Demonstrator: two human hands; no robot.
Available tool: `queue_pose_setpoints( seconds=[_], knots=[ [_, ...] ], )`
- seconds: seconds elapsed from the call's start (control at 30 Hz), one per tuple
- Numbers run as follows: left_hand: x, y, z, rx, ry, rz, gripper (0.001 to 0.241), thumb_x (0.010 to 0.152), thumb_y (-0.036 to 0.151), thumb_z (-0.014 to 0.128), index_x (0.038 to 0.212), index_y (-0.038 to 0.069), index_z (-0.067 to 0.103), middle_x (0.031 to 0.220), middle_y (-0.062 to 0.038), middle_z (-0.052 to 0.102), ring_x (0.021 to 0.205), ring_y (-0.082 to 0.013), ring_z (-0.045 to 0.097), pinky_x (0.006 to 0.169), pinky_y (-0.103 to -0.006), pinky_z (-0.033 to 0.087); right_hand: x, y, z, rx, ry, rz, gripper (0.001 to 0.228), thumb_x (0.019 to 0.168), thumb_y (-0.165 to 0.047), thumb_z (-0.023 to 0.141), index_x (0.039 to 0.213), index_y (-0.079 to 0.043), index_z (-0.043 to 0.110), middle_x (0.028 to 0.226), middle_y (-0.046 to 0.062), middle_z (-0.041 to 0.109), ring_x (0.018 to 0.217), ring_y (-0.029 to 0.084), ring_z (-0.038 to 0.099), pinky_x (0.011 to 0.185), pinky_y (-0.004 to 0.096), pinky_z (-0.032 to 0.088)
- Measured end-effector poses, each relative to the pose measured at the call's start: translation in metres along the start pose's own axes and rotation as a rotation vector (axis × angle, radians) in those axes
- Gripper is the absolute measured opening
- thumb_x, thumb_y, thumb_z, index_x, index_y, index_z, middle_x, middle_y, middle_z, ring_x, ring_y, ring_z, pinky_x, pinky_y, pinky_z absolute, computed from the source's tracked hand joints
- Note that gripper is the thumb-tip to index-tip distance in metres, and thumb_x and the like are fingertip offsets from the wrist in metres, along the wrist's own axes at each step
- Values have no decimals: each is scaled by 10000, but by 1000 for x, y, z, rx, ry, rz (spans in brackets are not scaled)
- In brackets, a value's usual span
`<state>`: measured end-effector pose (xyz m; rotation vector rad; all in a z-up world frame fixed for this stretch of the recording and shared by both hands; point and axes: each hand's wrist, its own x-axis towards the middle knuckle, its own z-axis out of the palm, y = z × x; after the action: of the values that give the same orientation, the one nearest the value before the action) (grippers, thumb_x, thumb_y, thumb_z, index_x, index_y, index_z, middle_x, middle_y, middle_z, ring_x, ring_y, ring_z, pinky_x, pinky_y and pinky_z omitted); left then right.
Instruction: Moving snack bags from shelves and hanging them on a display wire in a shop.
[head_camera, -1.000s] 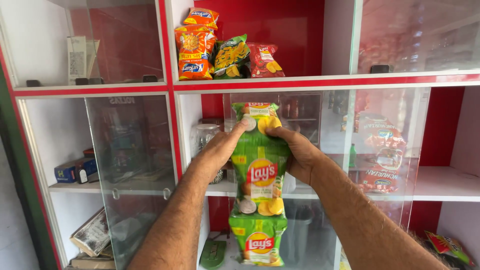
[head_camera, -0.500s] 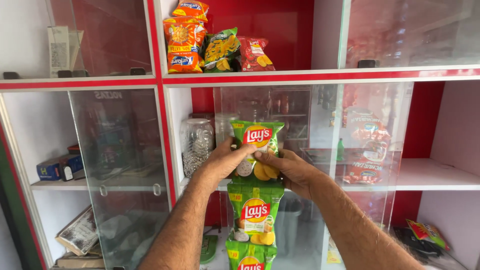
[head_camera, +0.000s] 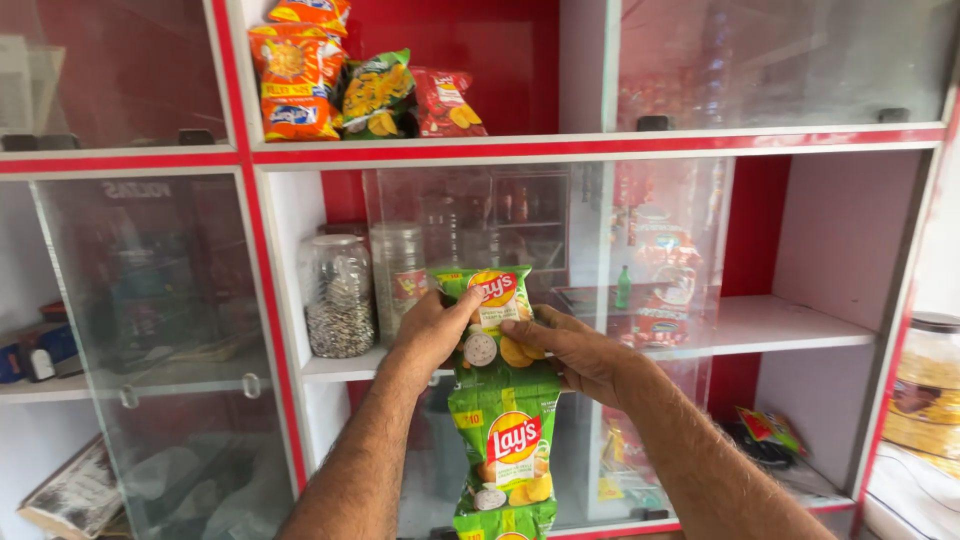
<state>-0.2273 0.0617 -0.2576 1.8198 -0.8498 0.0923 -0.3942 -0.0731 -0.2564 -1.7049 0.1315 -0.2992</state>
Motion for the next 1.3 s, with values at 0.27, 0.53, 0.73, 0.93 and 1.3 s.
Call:
queue_pose_setpoints(
  seconds=[0.27, 0.53, 0.73, 0.93, 1.3],
  knots=[
    [-17, 35, 54, -47, -3, -257, 868, 881, 547, 621, 1560, 151, 250, 1371, -257, 585, 1147, -356, 697, 866, -448, 640, -39, 11, -48, 13, 118, 29, 950, 749, -307, 809, 1554, -184, 320, 1324, 136, 684, 1120, 212, 707, 965, 368, 582],
    [77, -23, 168, 439, -132, 320, 532, 1020, 526, 390, 1437, 262, 590, 1642, -47, 430, 1308, -449, 468, 917, -537, 566, -57, 19, -100, 210, 330, -44, 820, 791, -250, 789, 1499, -128, 392, 1253, 233, 701, 1046, 289, 737, 871, 438, 635],
    [29, 71, 172, 98, -381, 196, 837, 868, 758, 516, 1531, 247, 491, 1538, -216, 481, 1410, -402, 490, 1120, -546, 431, -62, 9, -149, 343, 609, -162, 557, 847, -256, 751, 1324, -50, 550, 1110, 196, 716, 910, 261, 746, 766, 439, 655],
    [30, 73, 217, -248, -791, 363, 1474, 582, 578, 944, 1690, 240, 33, 1513, -187, 506, 1386, -366, 529, 965, -600, 588, -58, 7, -184, 450, 719, -141, 386, 912, -268, 687, 1193, -14, 614, 1002, 150, 716, 838, 256, 741, 738, 437, 656],
    [21, 95, 262, -322, -645, 393, 1131, 492, 388, 981, 1426, 61, 435, 1266, -103, 722, 1214, -204, 680, 1041, -368, 553, -69, 40, -239, 103, 842, -146, 721, 934, -590, 589, 1382, -27, 645, 1336, 189, 678, 1095, 265, 662, 932, 476, 525]
  ],
)
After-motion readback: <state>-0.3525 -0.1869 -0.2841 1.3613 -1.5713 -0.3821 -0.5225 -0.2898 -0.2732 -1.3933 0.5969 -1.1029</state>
